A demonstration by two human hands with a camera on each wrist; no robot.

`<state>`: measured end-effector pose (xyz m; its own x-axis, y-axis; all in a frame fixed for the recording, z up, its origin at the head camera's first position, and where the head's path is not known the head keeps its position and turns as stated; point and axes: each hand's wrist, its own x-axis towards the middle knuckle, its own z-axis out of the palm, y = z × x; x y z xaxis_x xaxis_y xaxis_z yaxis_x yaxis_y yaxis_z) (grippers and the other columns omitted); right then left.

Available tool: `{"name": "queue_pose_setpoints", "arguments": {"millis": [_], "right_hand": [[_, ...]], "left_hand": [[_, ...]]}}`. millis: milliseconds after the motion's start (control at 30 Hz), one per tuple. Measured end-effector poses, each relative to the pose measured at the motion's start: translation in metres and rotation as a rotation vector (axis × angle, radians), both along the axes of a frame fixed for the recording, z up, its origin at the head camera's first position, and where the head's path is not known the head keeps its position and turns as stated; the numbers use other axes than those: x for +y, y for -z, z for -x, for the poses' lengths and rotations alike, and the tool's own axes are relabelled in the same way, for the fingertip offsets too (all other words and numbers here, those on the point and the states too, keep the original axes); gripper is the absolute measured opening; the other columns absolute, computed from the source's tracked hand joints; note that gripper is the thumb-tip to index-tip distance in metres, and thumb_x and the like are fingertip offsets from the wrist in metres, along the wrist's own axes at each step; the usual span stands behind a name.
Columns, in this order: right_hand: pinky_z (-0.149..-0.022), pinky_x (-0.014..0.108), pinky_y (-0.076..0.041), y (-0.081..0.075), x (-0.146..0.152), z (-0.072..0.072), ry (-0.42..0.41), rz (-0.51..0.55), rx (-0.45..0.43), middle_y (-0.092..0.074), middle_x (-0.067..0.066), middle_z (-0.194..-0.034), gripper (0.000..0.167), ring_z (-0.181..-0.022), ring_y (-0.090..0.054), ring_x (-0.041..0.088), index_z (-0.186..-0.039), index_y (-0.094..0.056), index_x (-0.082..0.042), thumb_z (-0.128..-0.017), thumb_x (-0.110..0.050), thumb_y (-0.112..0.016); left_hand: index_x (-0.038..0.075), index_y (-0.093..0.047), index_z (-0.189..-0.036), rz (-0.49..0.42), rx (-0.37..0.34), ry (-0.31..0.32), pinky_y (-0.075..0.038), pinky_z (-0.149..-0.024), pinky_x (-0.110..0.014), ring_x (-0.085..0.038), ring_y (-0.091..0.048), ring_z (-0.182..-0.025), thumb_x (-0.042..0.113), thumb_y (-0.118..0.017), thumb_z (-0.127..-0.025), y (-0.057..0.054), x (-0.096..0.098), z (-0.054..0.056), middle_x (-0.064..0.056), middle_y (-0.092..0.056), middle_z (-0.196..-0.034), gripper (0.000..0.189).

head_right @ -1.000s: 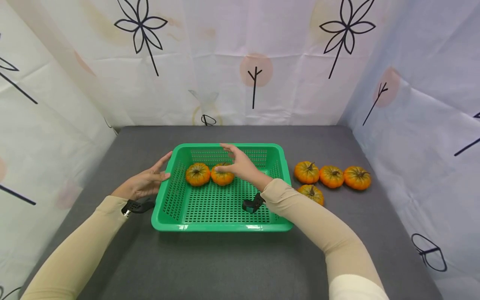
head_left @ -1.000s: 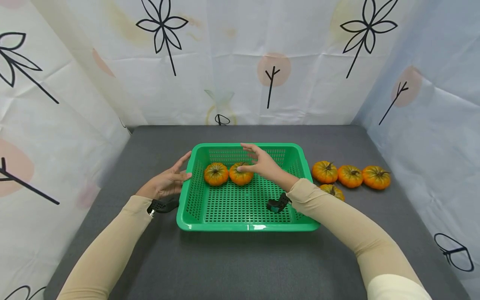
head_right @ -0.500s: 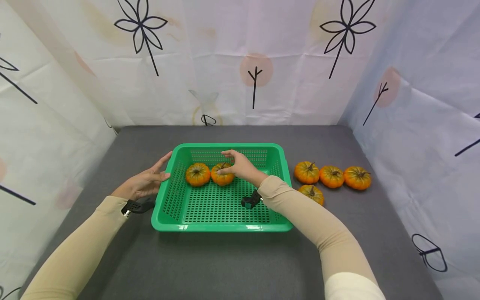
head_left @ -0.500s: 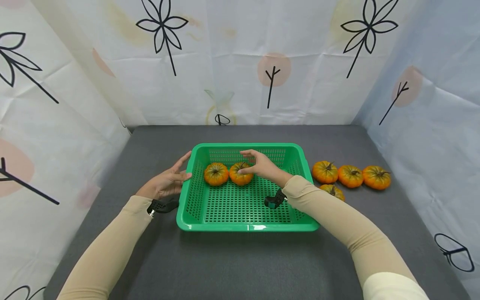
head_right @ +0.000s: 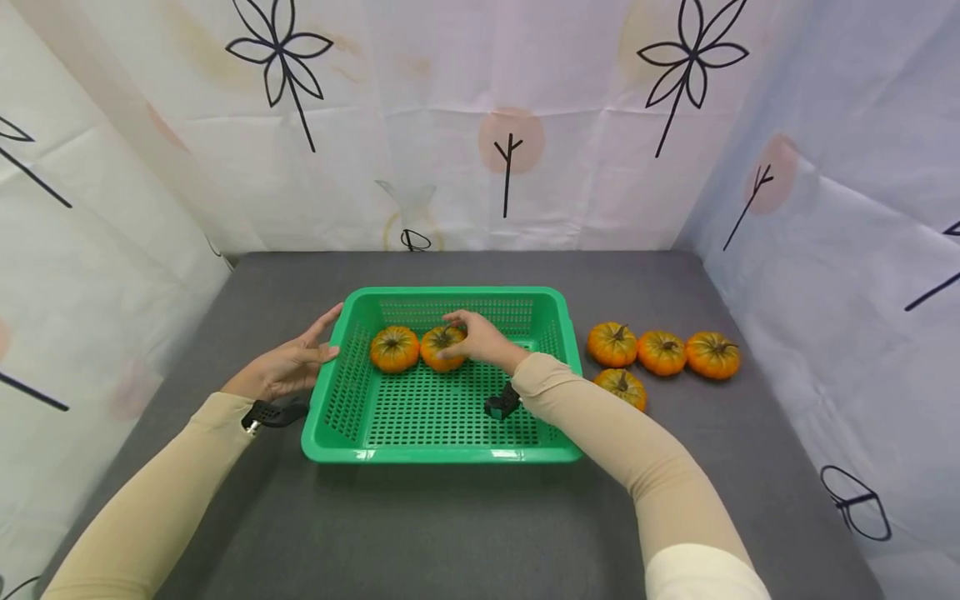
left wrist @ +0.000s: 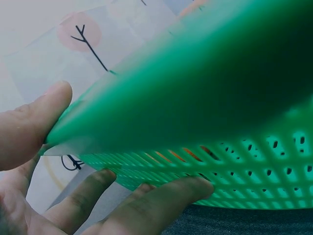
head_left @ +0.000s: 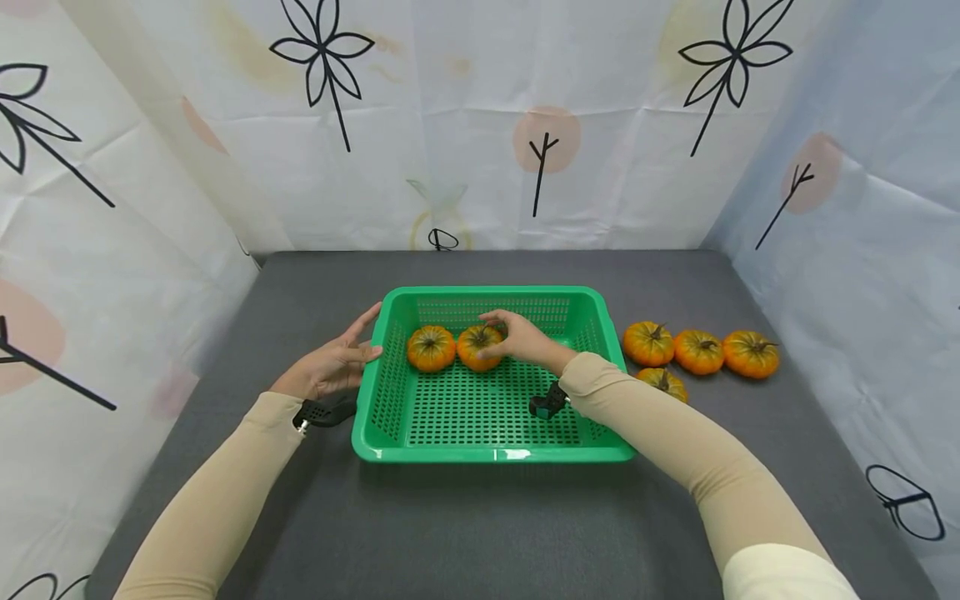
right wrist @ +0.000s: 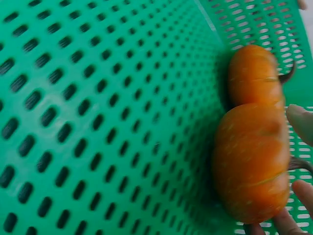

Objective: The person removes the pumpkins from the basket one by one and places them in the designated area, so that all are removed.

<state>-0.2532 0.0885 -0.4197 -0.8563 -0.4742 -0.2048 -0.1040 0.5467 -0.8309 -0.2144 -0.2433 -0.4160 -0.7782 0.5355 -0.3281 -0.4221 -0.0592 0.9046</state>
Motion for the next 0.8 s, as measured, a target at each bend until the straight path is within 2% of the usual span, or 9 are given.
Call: {"name": "queue_pose_setpoints", "arguments": {"millis": [133, 367, 600, 800], "right_hand": [[-0.106, 0.047, -0.042, 0.006, -0.001, 0.000, -0.037, -0.040, 0.022, -0.042, 0.018, -0.145, 0.075, -0.132, -0.043, 0.033, -0.146, -0.041, -0.009, -0.083, -0.021, -0.079], [-0.102, 0.044, -0.046, 0.009, -0.003, -0.001, -0.069, -0.065, 0.004, -0.043, 0.015, -0.143, 0.080, -0.125, -0.049, 0.030, -0.148, -0.038, -0.013, -0.080, -0.021, -0.081], [-0.100, 0.042, -0.048, 0.011, -0.003, -0.001, -0.084, -0.073, 0.015, -0.044, 0.014, -0.142, 0.081, -0.122, -0.052, 0.029, -0.148, -0.038, -0.014, -0.080, -0.019, -0.082], [-0.101, 0.043, -0.047, 0.011, -0.002, 0.000, -0.088, -0.088, 0.017, -0.044, 0.013, -0.142, 0.081, -0.123, -0.051, 0.028, -0.148, -0.039, -0.014, -0.079, -0.021, -0.082]], "left_hand": [[0.048, 0.006, -0.152, -0.009, 0.001, 0.004, -0.057, -0.085, -0.044, -0.023, -0.066, -0.104, 0.002, -0.046, -0.101, -0.004, 0.001, -0.002, -0.022, -0.009, -0.159, 0.086], [0.050, 0.002, -0.152, -0.025, -0.020, -0.001, -0.057, -0.085, -0.045, -0.024, -0.066, -0.104, 0.001, -0.048, -0.101, -0.008, 0.002, -0.004, -0.021, -0.008, -0.160, 0.087], [0.048, 0.004, -0.152, -0.040, -0.020, 0.001, -0.057, -0.084, -0.046, -0.024, -0.067, -0.103, 0.001, -0.050, -0.100, -0.004, 0.001, -0.002, -0.022, -0.006, -0.160, 0.088], [0.046, 0.007, -0.153, -0.013, -0.001, 0.005, -0.058, -0.083, -0.044, -0.024, -0.066, -0.103, 0.002, -0.049, -0.101, -0.001, 0.000, 0.000, -0.022, -0.004, -0.160, 0.088]]}}
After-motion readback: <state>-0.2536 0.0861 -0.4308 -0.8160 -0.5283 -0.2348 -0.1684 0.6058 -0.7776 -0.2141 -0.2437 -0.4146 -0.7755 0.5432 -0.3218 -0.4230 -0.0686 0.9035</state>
